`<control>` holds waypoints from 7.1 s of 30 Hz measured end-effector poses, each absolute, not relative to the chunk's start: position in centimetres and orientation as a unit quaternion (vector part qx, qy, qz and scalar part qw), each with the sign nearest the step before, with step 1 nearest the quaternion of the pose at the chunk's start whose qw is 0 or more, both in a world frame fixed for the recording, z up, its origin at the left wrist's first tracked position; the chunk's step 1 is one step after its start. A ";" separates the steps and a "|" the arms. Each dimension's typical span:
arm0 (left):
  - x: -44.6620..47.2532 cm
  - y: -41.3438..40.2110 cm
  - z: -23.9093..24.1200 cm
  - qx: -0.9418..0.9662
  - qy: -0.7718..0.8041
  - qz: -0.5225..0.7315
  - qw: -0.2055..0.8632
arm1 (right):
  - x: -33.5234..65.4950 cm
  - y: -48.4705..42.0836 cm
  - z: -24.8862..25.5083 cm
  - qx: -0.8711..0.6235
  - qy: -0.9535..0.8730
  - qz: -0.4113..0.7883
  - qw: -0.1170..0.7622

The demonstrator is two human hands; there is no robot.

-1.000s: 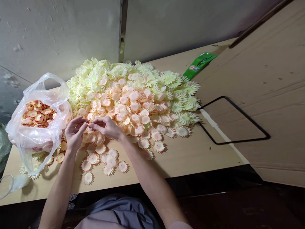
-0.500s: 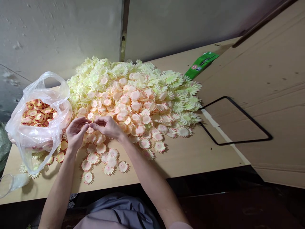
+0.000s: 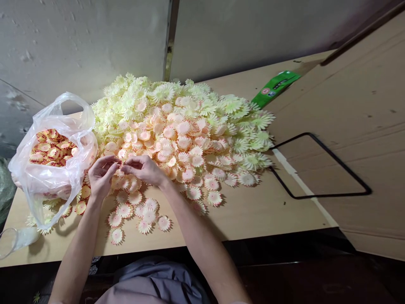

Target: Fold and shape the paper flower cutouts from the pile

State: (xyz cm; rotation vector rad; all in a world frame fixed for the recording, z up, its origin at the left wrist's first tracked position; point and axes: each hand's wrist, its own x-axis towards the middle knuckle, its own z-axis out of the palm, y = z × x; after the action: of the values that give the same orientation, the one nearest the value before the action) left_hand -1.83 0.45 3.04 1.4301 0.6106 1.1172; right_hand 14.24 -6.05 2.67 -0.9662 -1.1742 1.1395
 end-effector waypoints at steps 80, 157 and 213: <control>-1.2 -0.1 3.2 0.608 0.258 0.504 0.557 | 13.8 -6.2 2.7 -0.424 -0.476 0.496 0.589; -2.2 1.6 2.3 0.449 0.317 0.410 0.728 | 14.7 -6.7 3.9 -0.352 -0.475 0.573 0.568; -2.1 0.6 3.2 0.683 0.292 0.364 0.563 | 14.1 -6.3 3.1 -0.495 -0.504 0.416 0.573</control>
State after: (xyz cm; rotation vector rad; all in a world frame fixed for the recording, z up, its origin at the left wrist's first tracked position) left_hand -2.05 0.56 3.23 1.6070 0.6878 0.8567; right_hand 14.07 -6.27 3.11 -1.1591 -1.1809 0.9745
